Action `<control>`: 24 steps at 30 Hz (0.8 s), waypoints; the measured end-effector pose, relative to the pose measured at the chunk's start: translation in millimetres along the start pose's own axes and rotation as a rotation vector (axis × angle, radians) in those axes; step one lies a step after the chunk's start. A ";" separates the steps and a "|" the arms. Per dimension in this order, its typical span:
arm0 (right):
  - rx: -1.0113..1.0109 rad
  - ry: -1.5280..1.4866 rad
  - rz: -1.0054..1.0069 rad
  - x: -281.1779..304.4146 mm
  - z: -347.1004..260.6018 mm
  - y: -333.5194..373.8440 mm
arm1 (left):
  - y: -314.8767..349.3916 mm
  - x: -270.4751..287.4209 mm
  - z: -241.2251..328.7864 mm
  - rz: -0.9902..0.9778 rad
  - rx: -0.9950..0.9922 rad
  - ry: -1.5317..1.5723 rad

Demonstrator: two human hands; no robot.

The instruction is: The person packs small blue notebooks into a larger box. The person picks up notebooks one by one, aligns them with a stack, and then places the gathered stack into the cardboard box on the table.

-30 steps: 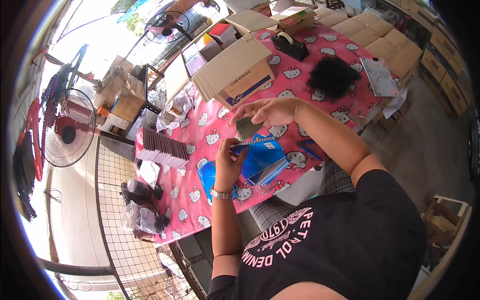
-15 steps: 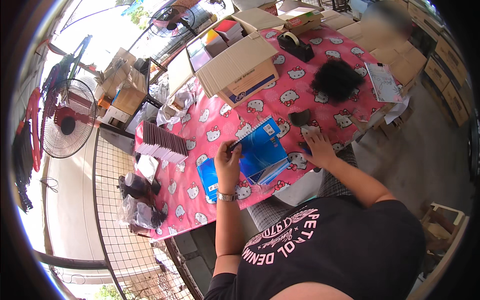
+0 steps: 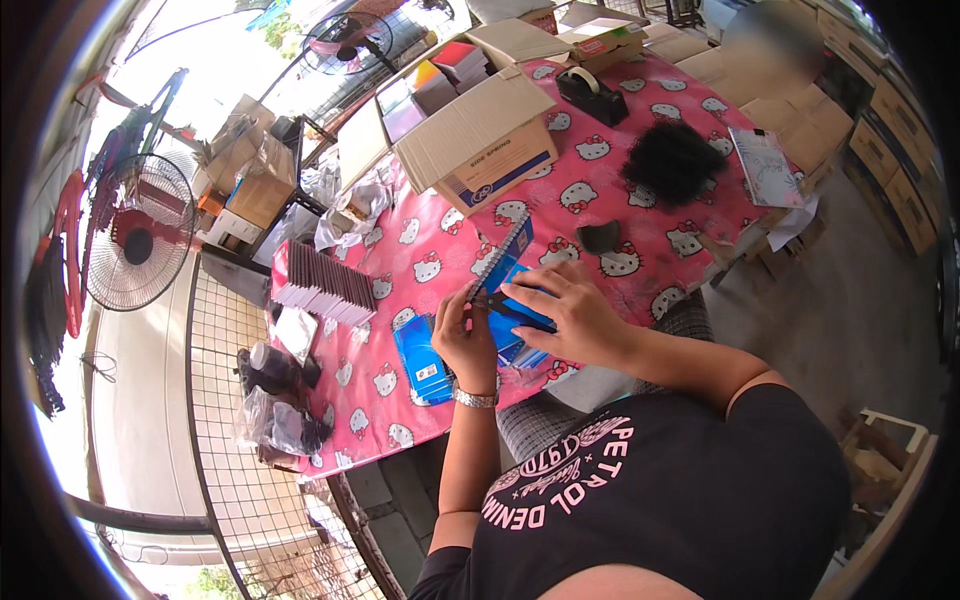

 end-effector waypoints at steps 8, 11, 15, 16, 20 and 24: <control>-0.755 -1.022 -0.681 -74.9 35.6 12.4 | 5.9 25.8 6.9 0.066 -0.242 -0.272; -0.449 -0.650 -0.402 -43.0 33.7 -4.6 | 18.7 47.7 -24.5 0.153 -0.091 -0.291; -0.406 -0.245 -0.048 -2.3 105.8 4.0 | 78.3 108.9 -127.8 0.616 0.548 0.220; -0.420 -0.117 -0.069 -10.4 136.0 21.6 | 91.6 122.5 -140.7 0.571 0.588 0.149; -0.313 0.383 -0.177 -47.2 201.1 92.5 | 142.5 162.7 -176.9 0.398 0.598 -0.273; -0.471 0.362 -0.230 -37.7 242.2 59.6 | 136.8 160.3 -168.4 0.139 0.513 -0.721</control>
Point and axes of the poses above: each hand's wrist, its own y-axis away from the middle knuckle, its own x-axis out of the back of the hand, z = x × y, the point moved 8 cm from there along -y, towards the middle knuckle, and after that the axes turned 13 degrees about -x, right-handed, at the moved point
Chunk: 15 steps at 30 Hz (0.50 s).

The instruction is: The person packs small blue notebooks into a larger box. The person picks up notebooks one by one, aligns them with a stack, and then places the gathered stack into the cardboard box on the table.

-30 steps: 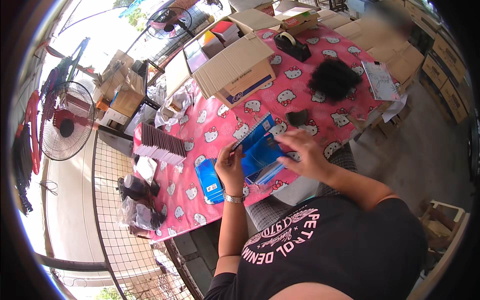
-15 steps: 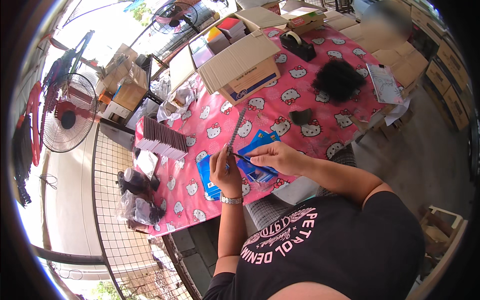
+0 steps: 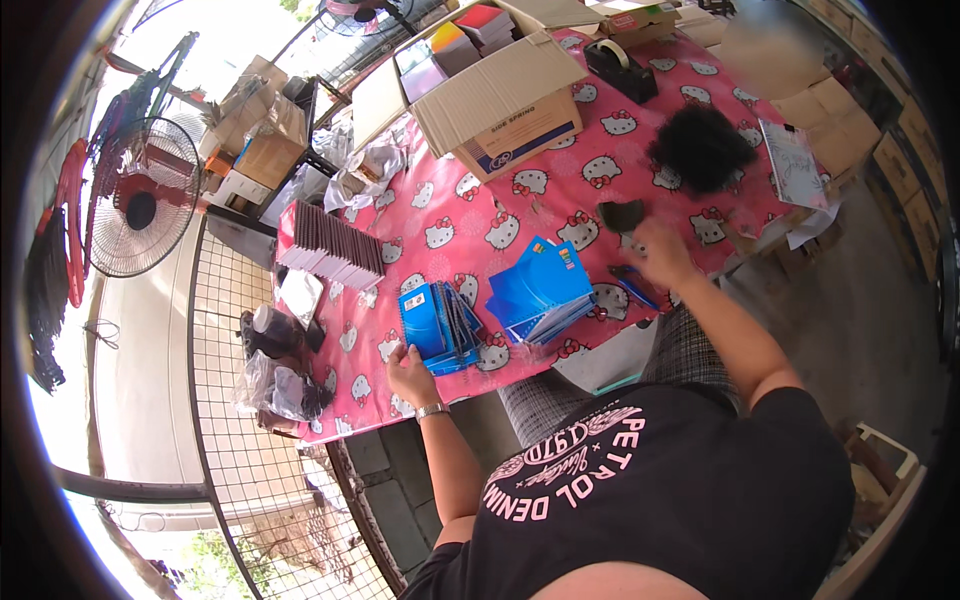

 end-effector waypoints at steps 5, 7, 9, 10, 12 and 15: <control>-0.227 0.316 0.590 46.7 99.7 -84.1 | -19.6 5.9 96.4 0.000 -0.302 0.015; -0.198 0.477 0.438 37.5 124.7 -102.4 | -8.2 7.4 203.5 -0.106 -0.652 0.291; -0.174 0.568 0.300 26.5 126.9 -106.7 | 25.0 0.1 277.0 -0.320 -0.971 0.426; -0.167 0.583 0.246 23.1 114.1 -107.5 | 40.9 -1.6 299.5 -0.399 -1.063 0.388; -0.088 0.584 0.209 16.4 85.2 -101.7 | 62.5 -9.8 315.8 -0.501 -1.182 0.274; 0.039 0.552 0.230 6.4 69.3 -87.1 | 73.7 -25.4 315.4 -0.577 -1.240 0.176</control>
Point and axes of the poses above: each hand's wrist, its own y-axis away from the middle knuckle, its own x-axis out of the back of the hand, z = x × y, the point moved 8 cm from there along -y, towards the middle knuckle, and after that the axes turned 13 degrees about -x, right-handed, at the moved point
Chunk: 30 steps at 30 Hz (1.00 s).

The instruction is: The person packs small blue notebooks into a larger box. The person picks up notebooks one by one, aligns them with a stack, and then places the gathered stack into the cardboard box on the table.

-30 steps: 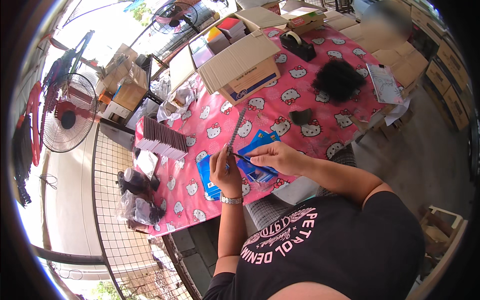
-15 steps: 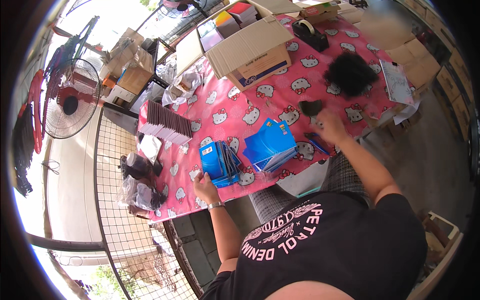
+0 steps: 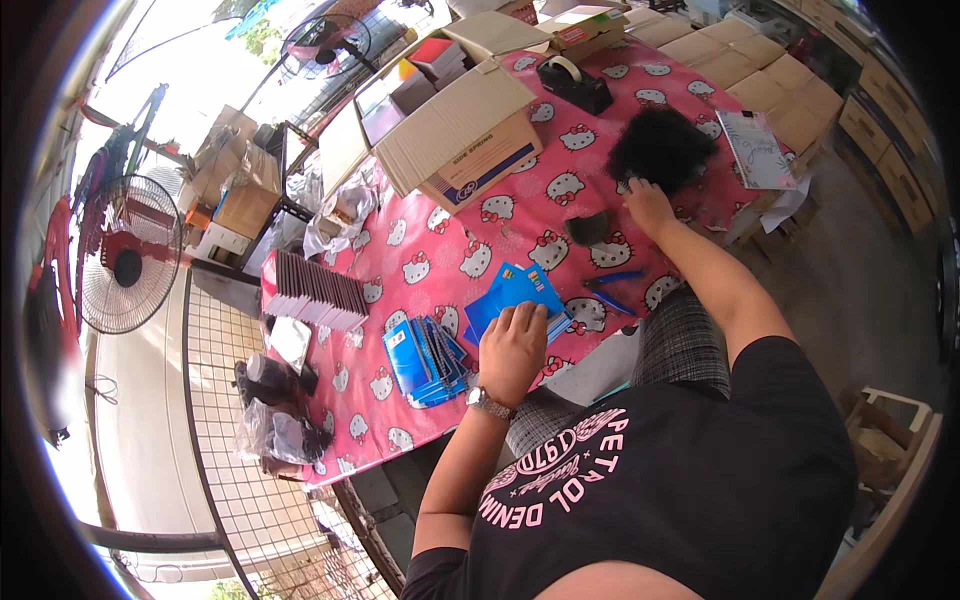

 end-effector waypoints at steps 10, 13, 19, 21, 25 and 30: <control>-0.248 -0.670 -0.194 52.9 6.4 -33.4 | -13.5 55.3 -34.5 0.103 0.082 0.063; -0.040 -0.789 0.008 104.1 -30.9 -17.5 | -18.2 41.7 -34.4 0.160 0.103 0.036; 0.241 -1.158 -0.368 196.3 -109.0 40.1 | -12.2 37.8 -28.7 0.215 0.123 -0.009; 0.267 -0.947 -0.263 212.6 -118.4 53.8 | -13.4 38.4 -25.8 0.212 0.109 -0.003; 0.326 -1.054 -0.008 224.1 -127.7 56.3 | -11.8 39.2 -26.2 0.207 0.102 0.006; 0.309 -1.009 0.104 231.2 -135.4 62.8 | -10.0 38.5 -30.5 0.227 0.094 0.006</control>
Point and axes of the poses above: each hand's wrist, its own y-axis away from the middle knuckle, its own x-axis out of the back of the hand, z = x × y, the point moved 8 cm from there along -y, towards the middle knuckle, and after that the axes turned 13 degrees about -x, right-handed, at the moved point
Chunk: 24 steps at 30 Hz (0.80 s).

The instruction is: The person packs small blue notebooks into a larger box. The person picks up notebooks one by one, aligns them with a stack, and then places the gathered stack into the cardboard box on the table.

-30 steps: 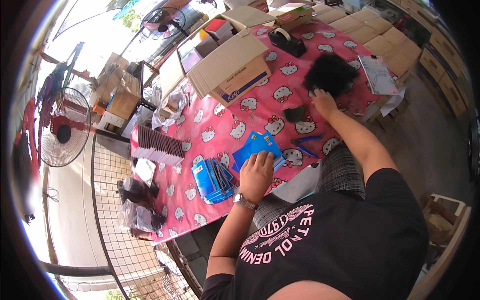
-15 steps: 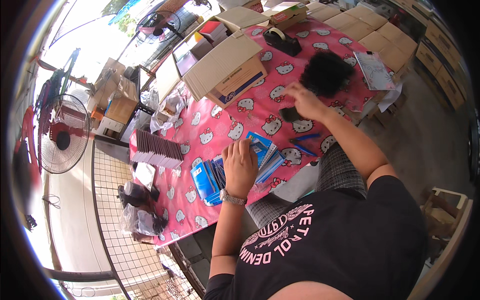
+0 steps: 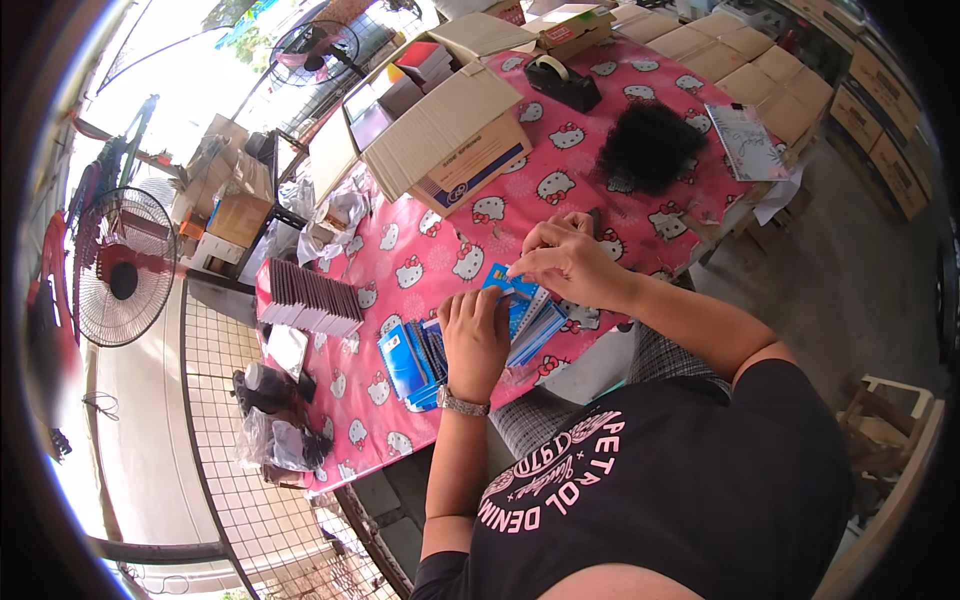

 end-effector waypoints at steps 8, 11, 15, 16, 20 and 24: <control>0.044 -0.124 -0.016 -3.5 -7.7 4.9 | -4.0 0.5 -0.1 -0.012 0.008 0.023; 0.089 -0.170 -0.046 -3.2 -1.6 6.3 | -4.9 1.1 1.1 -0.010 0.014 0.031; 0.082 -0.266 -0.126 -4.2 -3.3 2.5 | -4.3 1.6 1.3 0.004 0.014 0.020; -0.009 -0.284 -0.198 -9.2 1.4 1.8 | -4.3 1.6 1.2 -0.003 0.023 0.018; -0.151 -0.204 -0.295 -7.4 -9.3 2.4 | -6.4 2.1 5.1 -0.008 0.043 -0.003; -0.159 -0.060 -0.254 -0.1 -14.9 -0.5 | -14.2 2.6 16.9 -0.055 0.012 -0.044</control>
Point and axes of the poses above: each hand's wrist, its own y-axis away from the middle knuckle, its own x-axis out of the back of the hand, z = x × y, the point moved 8 cm from there along -y, towards the middle knuckle, and after that the axes turned 13 degrees about -x, right-handed, at the moved point
